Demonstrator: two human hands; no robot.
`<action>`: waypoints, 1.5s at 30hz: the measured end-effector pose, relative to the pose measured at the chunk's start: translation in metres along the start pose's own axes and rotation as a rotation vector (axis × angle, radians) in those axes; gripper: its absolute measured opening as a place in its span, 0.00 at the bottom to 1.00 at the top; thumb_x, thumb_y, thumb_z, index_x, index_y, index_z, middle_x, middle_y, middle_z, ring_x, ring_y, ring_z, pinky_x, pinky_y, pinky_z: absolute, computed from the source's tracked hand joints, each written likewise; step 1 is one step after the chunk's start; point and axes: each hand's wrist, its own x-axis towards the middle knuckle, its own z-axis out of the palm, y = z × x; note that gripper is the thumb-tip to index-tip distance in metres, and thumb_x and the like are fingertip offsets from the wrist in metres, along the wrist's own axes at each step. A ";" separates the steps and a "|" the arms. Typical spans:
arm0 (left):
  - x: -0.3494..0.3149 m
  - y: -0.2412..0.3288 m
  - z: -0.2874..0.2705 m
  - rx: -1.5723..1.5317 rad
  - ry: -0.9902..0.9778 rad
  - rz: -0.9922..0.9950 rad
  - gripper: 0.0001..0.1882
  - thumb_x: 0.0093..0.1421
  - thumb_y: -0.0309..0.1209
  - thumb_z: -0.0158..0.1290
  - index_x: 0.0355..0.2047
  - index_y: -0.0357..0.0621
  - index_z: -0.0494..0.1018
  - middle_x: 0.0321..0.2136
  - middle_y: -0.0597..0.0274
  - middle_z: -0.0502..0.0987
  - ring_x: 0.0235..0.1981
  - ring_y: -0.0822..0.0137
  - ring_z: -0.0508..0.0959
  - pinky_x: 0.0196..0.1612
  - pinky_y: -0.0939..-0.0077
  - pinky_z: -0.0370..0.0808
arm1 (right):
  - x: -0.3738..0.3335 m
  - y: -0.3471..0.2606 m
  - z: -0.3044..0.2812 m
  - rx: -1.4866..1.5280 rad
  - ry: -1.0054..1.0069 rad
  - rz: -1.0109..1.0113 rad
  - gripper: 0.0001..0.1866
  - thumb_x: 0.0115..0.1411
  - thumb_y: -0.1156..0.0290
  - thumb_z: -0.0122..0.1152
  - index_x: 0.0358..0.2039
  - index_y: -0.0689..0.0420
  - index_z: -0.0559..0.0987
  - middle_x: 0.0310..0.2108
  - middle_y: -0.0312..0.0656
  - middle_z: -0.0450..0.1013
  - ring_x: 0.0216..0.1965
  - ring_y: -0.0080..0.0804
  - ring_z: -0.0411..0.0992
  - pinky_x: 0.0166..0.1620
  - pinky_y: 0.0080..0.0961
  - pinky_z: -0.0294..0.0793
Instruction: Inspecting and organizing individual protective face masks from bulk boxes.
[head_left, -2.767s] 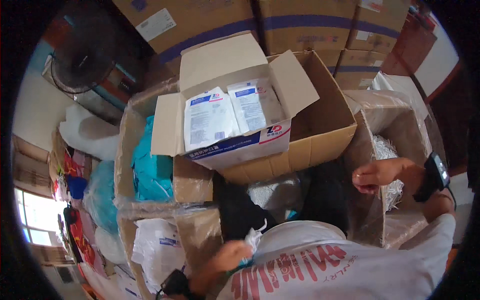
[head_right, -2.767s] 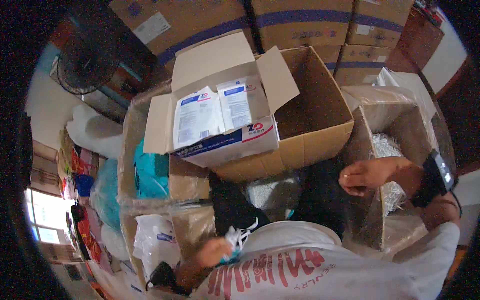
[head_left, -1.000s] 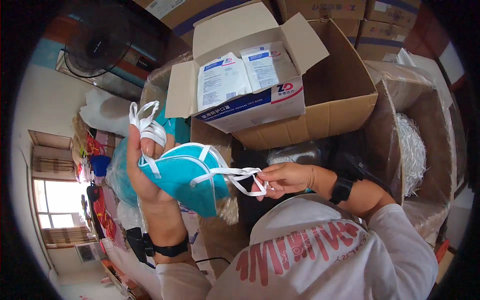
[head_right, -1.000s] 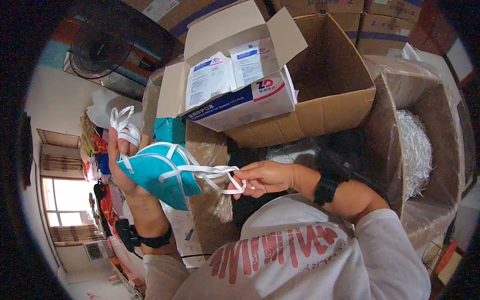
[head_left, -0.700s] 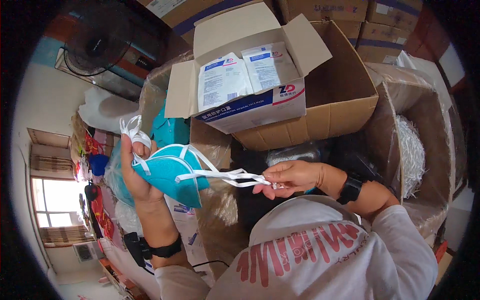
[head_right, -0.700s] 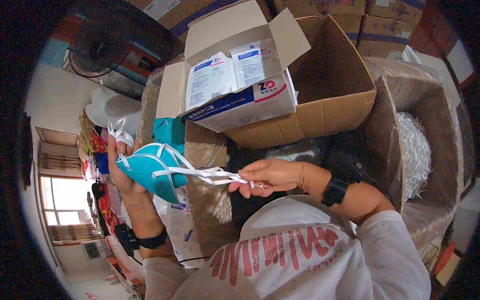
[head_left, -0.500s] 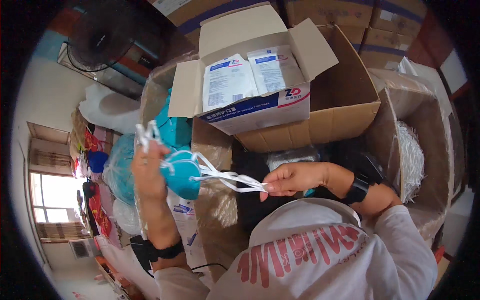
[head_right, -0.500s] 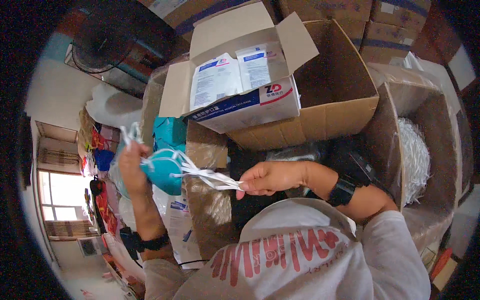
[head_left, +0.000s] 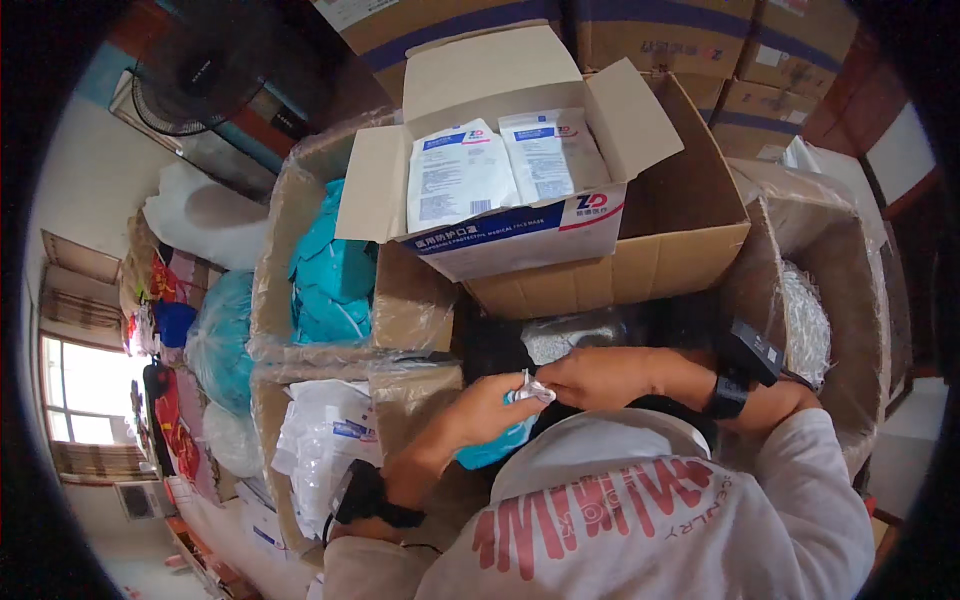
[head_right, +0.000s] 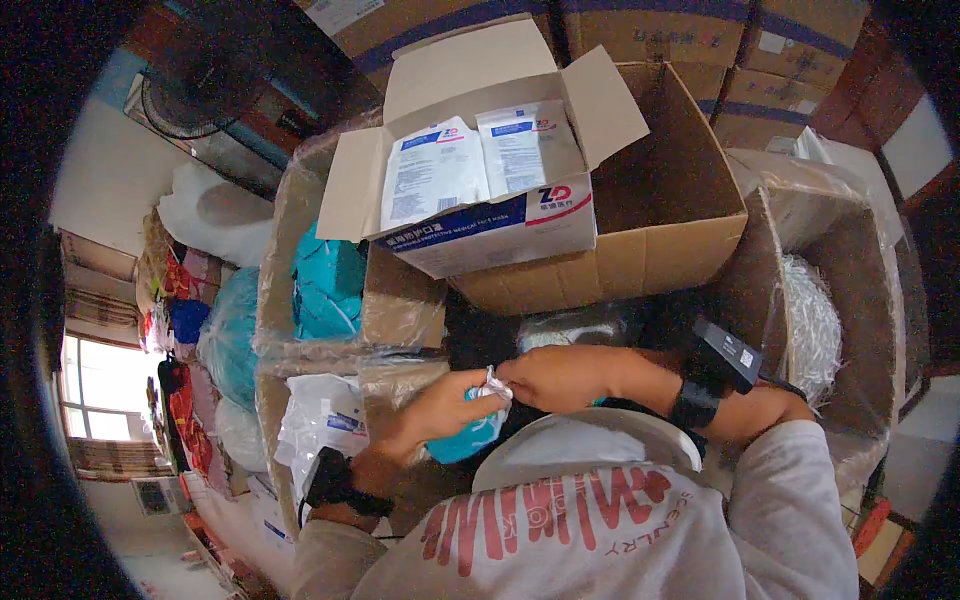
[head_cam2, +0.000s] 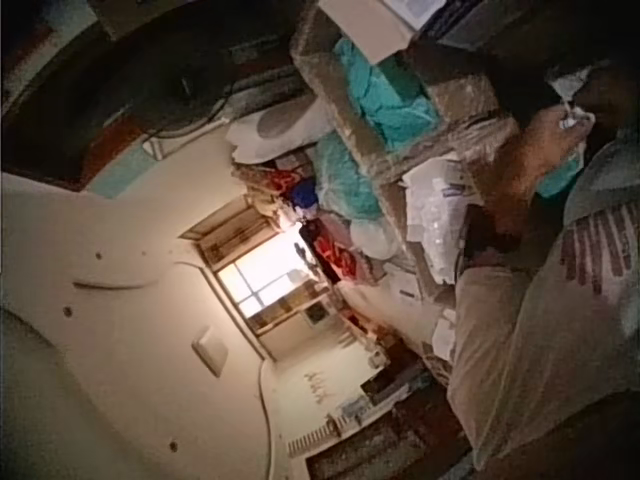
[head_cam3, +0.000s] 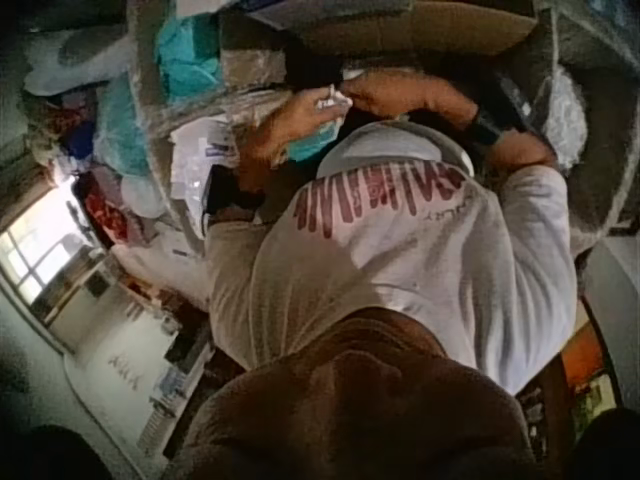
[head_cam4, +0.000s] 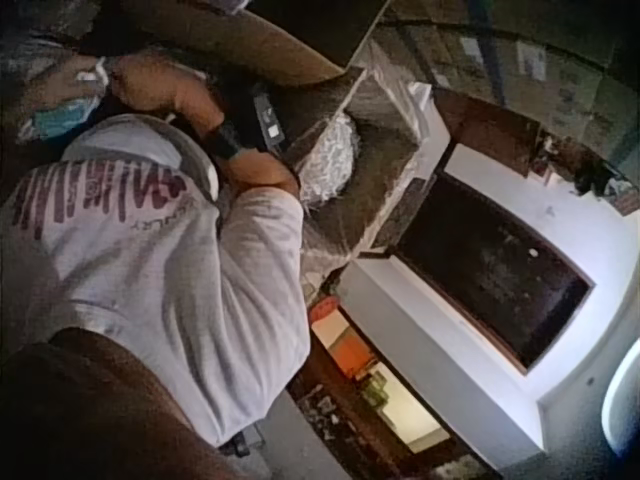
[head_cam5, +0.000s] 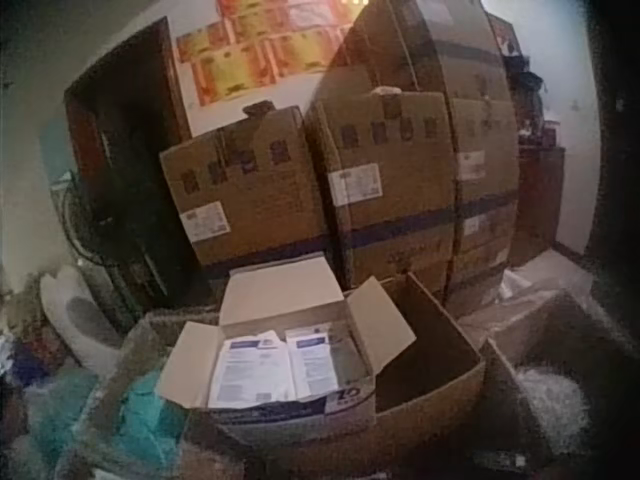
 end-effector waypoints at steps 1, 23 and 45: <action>0.002 0.000 0.002 -0.089 -0.009 0.012 0.14 0.55 0.35 0.50 0.38 0.39 0.71 0.31 0.58 0.76 0.33 0.70 0.74 0.37 0.75 0.69 | 0.000 -0.001 -0.001 -0.011 -0.011 0.013 0.10 0.57 0.67 0.44 0.35 0.60 0.68 0.28 0.55 0.70 0.32 0.54 0.69 0.35 0.43 0.66; -0.018 -0.042 0.088 0.300 -0.315 0.146 0.20 0.59 0.43 0.43 0.31 0.36 0.71 0.26 0.53 0.72 0.29 0.67 0.72 0.35 0.72 0.67 | -0.080 -0.001 0.008 0.372 -0.438 -0.010 0.13 0.63 0.65 0.40 0.30 0.62 0.66 0.24 0.51 0.66 0.28 0.41 0.66 0.34 0.32 0.65; -0.001 -0.025 0.105 0.237 -0.304 0.139 0.20 0.59 0.44 0.43 0.33 0.36 0.71 0.28 0.50 0.73 0.31 0.62 0.73 0.36 0.71 0.67 | -0.166 0.007 -0.013 0.599 -0.621 0.323 0.18 0.64 0.60 0.36 0.27 0.63 0.63 0.22 0.34 0.58 0.29 0.19 0.55 0.33 0.22 0.60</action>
